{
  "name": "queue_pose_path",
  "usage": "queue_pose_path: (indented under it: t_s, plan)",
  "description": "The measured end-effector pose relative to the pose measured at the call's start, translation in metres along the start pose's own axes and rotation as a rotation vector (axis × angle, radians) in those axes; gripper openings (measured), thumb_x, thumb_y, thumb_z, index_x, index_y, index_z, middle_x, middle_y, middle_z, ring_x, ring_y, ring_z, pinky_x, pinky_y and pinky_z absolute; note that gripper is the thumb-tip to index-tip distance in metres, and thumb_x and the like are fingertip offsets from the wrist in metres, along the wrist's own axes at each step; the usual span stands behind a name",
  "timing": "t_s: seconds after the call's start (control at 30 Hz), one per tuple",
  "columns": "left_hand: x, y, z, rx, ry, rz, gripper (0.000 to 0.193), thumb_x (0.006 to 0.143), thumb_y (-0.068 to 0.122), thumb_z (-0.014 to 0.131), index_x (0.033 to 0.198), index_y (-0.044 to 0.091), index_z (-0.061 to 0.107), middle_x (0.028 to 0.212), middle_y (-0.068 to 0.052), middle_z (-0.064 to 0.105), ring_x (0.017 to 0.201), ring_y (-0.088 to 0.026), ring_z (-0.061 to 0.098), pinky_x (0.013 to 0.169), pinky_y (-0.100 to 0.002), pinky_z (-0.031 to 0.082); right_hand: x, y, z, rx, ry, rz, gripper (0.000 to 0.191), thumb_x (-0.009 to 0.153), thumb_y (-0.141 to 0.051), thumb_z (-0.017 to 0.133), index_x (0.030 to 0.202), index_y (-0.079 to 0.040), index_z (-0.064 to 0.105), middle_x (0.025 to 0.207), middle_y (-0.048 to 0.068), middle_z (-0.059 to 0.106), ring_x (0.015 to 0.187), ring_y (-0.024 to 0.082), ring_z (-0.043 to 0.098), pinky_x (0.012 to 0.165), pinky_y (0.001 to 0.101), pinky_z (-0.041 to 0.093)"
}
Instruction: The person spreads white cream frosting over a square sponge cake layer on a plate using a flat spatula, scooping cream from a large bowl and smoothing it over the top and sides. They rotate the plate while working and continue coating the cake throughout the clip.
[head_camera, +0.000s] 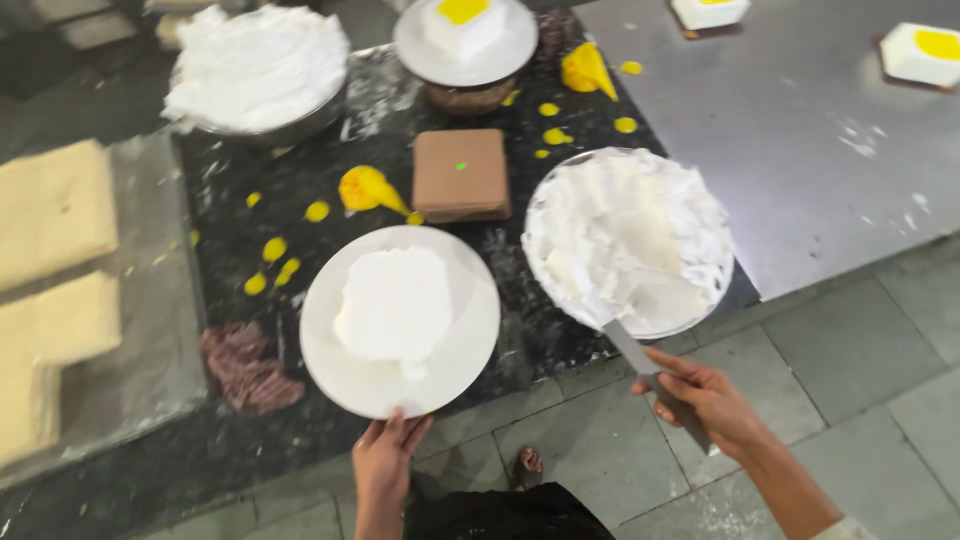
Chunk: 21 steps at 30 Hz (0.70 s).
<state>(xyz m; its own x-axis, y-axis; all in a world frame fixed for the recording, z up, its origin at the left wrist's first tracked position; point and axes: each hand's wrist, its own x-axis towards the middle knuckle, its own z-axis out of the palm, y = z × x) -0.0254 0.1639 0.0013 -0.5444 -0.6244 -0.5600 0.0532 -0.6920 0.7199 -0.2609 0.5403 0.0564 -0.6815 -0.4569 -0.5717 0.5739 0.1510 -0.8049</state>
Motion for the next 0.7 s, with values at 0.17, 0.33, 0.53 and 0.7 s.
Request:
queue_pose_path:
  t_s: [0.17,0.33,0.53,0.7]
  plan:
    - [0.023,0.037,-0.026,0.093,0.003,0.014,0.041,0.098,0.006,0.059,0.126,-0.024,0.053,0.112,-0.028,0.070,0.096,-0.037,0.074,0.084,-0.047,0.066,-0.021,-0.040,0.034,-0.270,0.039,-0.209,0.045,0.099,-0.008,0.055,0.143,-0.010,0.063,0.101,0.014,0.078,0.064,0.016,0.056,0.056,0.0314,0.048]
    - [0.052,0.105,-0.072,-0.036,-0.029,0.330,0.048,0.096,0.008,0.062,0.142,0.001,0.049,0.109,-0.016,0.073,0.091,-0.026,0.074,0.079,-0.043,0.066,-0.043,-0.082,0.134,-0.765,-0.004,-0.658,0.040,0.095,-0.004,0.061,0.133,-0.011,0.070,0.108,0.005,0.077,0.086,0.014,0.061,0.077,0.0285,0.049]
    - [0.049,0.109,-0.094,-0.091,-0.122,0.187,0.059,0.096,0.003,0.063,0.152,0.010,0.049,0.115,-0.013,0.072,0.094,-0.020,0.073,0.077,-0.044,0.069,-0.062,-0.126,0.318,-1.558,0.172,-1.317,0.038,0.090,-0.007,0.067,0.126,-0.016,0.073,0.113,0.000,0.073,0.089,0.020,0.062,0.084,0.0373,0.042]
    - [0.058,0.142,-0.121,0.010,-0.168,0.152,0.060,0.096,0.002,0.063,0.153,0.012,0.047,0.110,-0.013,0.072,0.084,-0.021,0.072,0.071,-0.037,0.066,-0.053,-0.136,0.448,-2.099,0.071,-1.607,0.051,0.077,-0.007,0.062,0.127,-0.016,0.072,0.107,-0.002,0.071,0.088,0.023,0.059,0.088,0.0443,0.038]
